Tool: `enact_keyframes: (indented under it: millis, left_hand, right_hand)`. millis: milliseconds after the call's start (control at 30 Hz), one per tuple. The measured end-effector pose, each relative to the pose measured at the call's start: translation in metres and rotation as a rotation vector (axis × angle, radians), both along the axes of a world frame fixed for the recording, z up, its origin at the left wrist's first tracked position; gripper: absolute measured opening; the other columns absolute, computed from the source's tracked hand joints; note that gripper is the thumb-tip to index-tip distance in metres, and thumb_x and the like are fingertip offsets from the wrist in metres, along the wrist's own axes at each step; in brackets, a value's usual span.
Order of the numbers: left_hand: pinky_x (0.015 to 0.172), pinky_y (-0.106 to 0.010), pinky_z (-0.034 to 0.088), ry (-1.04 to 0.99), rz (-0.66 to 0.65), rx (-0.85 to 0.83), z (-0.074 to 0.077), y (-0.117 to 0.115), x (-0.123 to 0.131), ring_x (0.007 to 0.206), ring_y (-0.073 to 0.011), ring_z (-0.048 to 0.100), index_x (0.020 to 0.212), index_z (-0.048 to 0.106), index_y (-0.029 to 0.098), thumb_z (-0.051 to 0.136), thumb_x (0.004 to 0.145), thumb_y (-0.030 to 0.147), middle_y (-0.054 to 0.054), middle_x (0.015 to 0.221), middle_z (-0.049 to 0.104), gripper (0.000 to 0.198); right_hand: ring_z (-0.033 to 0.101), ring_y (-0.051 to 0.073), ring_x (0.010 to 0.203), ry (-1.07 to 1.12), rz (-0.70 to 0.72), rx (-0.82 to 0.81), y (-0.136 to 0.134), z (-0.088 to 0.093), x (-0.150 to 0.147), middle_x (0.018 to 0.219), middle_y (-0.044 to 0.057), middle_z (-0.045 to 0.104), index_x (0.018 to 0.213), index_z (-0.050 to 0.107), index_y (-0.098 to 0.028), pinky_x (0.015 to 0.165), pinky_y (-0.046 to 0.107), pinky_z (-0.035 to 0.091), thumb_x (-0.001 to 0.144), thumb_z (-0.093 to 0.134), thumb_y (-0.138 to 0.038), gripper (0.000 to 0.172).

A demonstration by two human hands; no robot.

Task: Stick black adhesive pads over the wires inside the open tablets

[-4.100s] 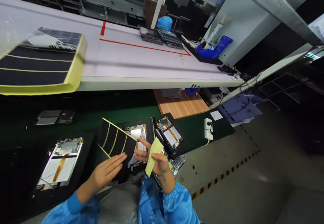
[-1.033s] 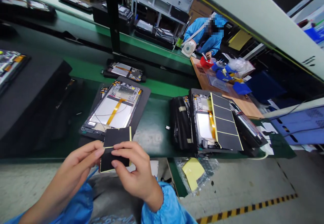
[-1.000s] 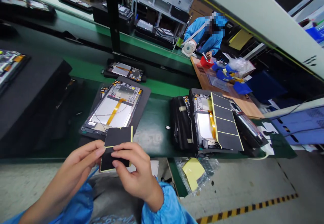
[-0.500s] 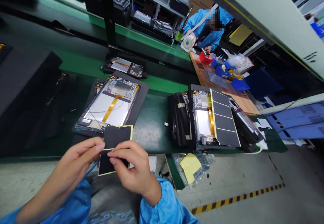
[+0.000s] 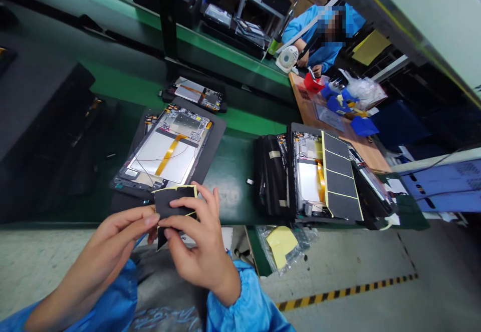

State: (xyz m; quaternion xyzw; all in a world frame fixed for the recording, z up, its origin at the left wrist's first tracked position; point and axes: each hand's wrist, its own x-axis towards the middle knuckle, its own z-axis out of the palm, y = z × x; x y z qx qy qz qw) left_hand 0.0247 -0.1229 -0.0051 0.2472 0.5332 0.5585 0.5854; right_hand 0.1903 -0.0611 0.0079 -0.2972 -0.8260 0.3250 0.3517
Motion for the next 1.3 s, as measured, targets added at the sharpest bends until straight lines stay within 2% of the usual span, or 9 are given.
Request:
enact_keyframes:
  millis: [300, 433, 633, 733, 833, 933, 1033, 1167, 1300]
  left_hand:
    - [0.063, -0.022, 0.042, -0.048, -0.066, -0.045, -0.002, -0.003, 0.001, 0.069, -0.0136, 0.048, 0.072, 0.068, 0.02, 0.078, 0.082, 0.049, 0.002, 0.07, 0.056, 0.033]
    - [0.064, -0.022, 0.041, -0.039, -0.073, -0.029, -0.006, -0.003, 0.002, 0.069, -0.0134, 0.047, 0.071, 0.065, 0.02, 0.075, 0.087, 0.05, 0.003, 0.068, 0.053, 0.036]
    - [0.065, -0.021, 0.042, 0.012, -0.086, -0.015, -0.012, -0.004, 0.002, 0.07, -0.013, 0.048, 0.073, 0.062, 0.021, 0.07, 0.092, 0.051, 0.004, 0.07, 0.052, 0.036]
    - [0.062, -0.022, 0.041, 0.075, -0.079, -0.008, -0.009, -0.002, 0.0, 0.067, -0.0129, 0.047, 0.071, 0.059, 0.021, 0.068, 0.092, 0.052, 0.004, 0.067, 0.051, 0.038]
    - [0.059, -0.021, 0.04, 0.13, -0.076, -0.013, -0.004, 0.001, 0.0, 0.064, -0.0128, 0.046, 0.068, 0.057, 0.021, 0.067, 0.09, 0.052, 0.004, 0.065, 0.049, 0.039]
    - [0.058, -0.021, 0.04, 0.144, -0.077, -0.005, 0.0, 0.003, 0.002, 0.063, -0.0126, 0.046, 0.067, 0.058, 0.021, 0.069, 0.087, 0.051, 0.004, 0.064, 0.05, 0.038]
    - [0.058, -0.021, 0.041, 0.114, -0.079, -0.006, 0.002, 0.004, 0.005, 0.063, -0.0125, 0.048, 0.065, 0.059, 0.02, 0.071, 0.084, 0.049, 0.003, 0.064, 0.052, 0.037]
    - [0.059, -0.022, 0.041, 0.001, -0.093, -0.035, 0.002, 0.006, 0.009, 0.062, -0.0128, 0.047, 0.064, 0.06, 0.02, 0.073, 0.083, 0.051, 0.003, 0.062, 0.052, 0.039]
    - [0.059, -0.023, 0.04, -0.095, -0.115, -0.066, 0.001, 0.008, 0.014, 0.063, -0.0128, 0.045, 0.062, 0.059, 0.019, 0.074, 0.081, 0.051, 0.003, 0.061, 0.052, 0.04]
  right_hand:
    - [0.065, 0.027, 0.127, 0.09, 0.02, -0.16, 0.002, 0.0, -0.002, 0.117, 0.004, 0.076, 0.092, 0.073, -0.027, 0.126, 0.056, 0.033, 0.088, 0.071, -0.011, 0.016]
    - [0.068, 0.025, 0.12, 0.076, 0.015, -0.135, 0.002, -0.001, -0.001, 0.118, 0.003, 0.075, 0.091, 0.074, -0.027, 0.128, 0.056, 0.028, 0.091, 0.076, -0.016, 0.011]
    - [0.053, 0.026, 0.142, -0.029, 0.041, 0.027, -0.001, -0.002, 0.006, 0.13, 0.004, 0.07, 0.099, 0.067, -0.026, 0.132, 0.055, 0.017, 0.095, 0.064, -0.011, 0.016]
    - [0.041, 0.025, 0.152, -0.038, 0.027, 0.102, -0.003, -0.003, 0.01, 0.132, 0.004, 0.068, 0.1, 0.063, -0.025, 0.133, 0.052, 0.014, 0.096, 0.058, -0.008, 0.017]
    - [0.037, 0.026, 0.156, -0.013, -0.007, 0.17, -0.003, -0.002, 0.012, 0.133, 0.005, 0.067, 0.099, 0.063, -0.024, 0.134, 0.052, 0.014, 0.1, 0.055, -0.011, 0.015]
    - [0.03, 0.029, 0.16, -0.063, -0.035, 0.264, 0.0, -0.002, 0.012, 0.145, 0.007, 0.062, 0.116, 0.068, -0.023, 0.134, 0.054, 0.012, 0.103, 0.059, -0.019, 0.016]
    - [0.034, 0.03, 0.158, -0.094, -0.029, 0.313, 0.004, -0.006, 0.011, 0.146, 0.003, 0.064, 0.12, 0.073, -0.028, 0.134, 0.058, 0.012, 0.101, 0.062, -0.016, 0.024]
    - [0.051, 0.029, 0.144, 0.01, -0.09, 0.397, 0.004, -0.017, 0.012, 0.127, -0.001, 0.075, 0.108, 0.077, -0.031, 0.133, 0.062, 0.019, 0.093, 0.064, -0.009, 0.029]
    - [0.054, 0.029, 0.14, 0.049, -0.141, 0.536, 0.003, -0.027, 0.015, 0.117, -0.002, 0.078, 0.103, 0.079, -0.034, 0.133, 0.063, 0.021, 0.087, 0.064, -0.007, 0.035]
